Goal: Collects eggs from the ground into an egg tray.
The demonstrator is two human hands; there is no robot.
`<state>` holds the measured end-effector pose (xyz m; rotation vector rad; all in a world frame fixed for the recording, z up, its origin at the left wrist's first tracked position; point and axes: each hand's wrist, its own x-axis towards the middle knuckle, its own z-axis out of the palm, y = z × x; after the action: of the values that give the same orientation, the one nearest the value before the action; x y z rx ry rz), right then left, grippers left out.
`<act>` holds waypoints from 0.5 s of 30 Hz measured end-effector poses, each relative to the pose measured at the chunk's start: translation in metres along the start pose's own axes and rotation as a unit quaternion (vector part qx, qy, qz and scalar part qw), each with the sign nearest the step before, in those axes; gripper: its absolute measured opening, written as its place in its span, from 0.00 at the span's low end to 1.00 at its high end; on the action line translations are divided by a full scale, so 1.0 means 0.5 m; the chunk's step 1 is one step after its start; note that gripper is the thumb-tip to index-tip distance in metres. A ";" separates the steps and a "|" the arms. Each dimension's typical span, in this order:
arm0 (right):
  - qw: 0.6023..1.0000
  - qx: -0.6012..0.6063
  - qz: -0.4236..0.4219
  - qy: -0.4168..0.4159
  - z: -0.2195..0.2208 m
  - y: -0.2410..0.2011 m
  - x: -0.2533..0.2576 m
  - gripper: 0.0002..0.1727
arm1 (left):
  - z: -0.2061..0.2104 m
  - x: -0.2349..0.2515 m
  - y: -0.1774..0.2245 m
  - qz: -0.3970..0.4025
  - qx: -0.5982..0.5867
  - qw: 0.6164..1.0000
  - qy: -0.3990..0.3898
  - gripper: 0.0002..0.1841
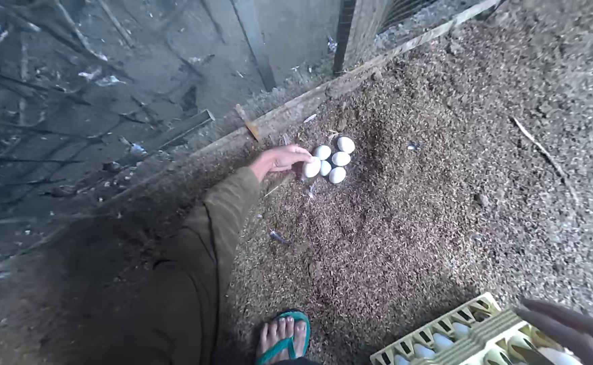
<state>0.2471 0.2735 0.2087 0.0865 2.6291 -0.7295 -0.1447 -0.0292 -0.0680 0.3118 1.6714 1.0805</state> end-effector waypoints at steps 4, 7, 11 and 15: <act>0.997 0.036 -0.058 0.028 0.120 0.038 0.287 0.22 | 0.021 -0.058 -0.012 0.047 -0.188 0.981 -0.005 0.17; 0.995 0.089 0.023 -0.046 0.191 0.035 0.502 0.23 | 0.039 -0.098 -0.039 0.079 -0.239 0.968 -0.005 0.20; 0.995 0.079 0.063 -0.008 0.275 0.023 0.694 0.31 | 0.065 -0.135 -0.074 0.079 -0.321 0.943 0.021 0.25; 0.990 0.074 0.121 0.010 0.335 -0.012 0.796 0.38 | 0.079 -0.138 -0.064 0.009 -0.392 0.909 0.142 0.29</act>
<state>-0.0560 0.1642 -0.0790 0.4481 2.5199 -0.8380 -0.0736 -0.0737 -0.0499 -0.3699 1.3326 1.7693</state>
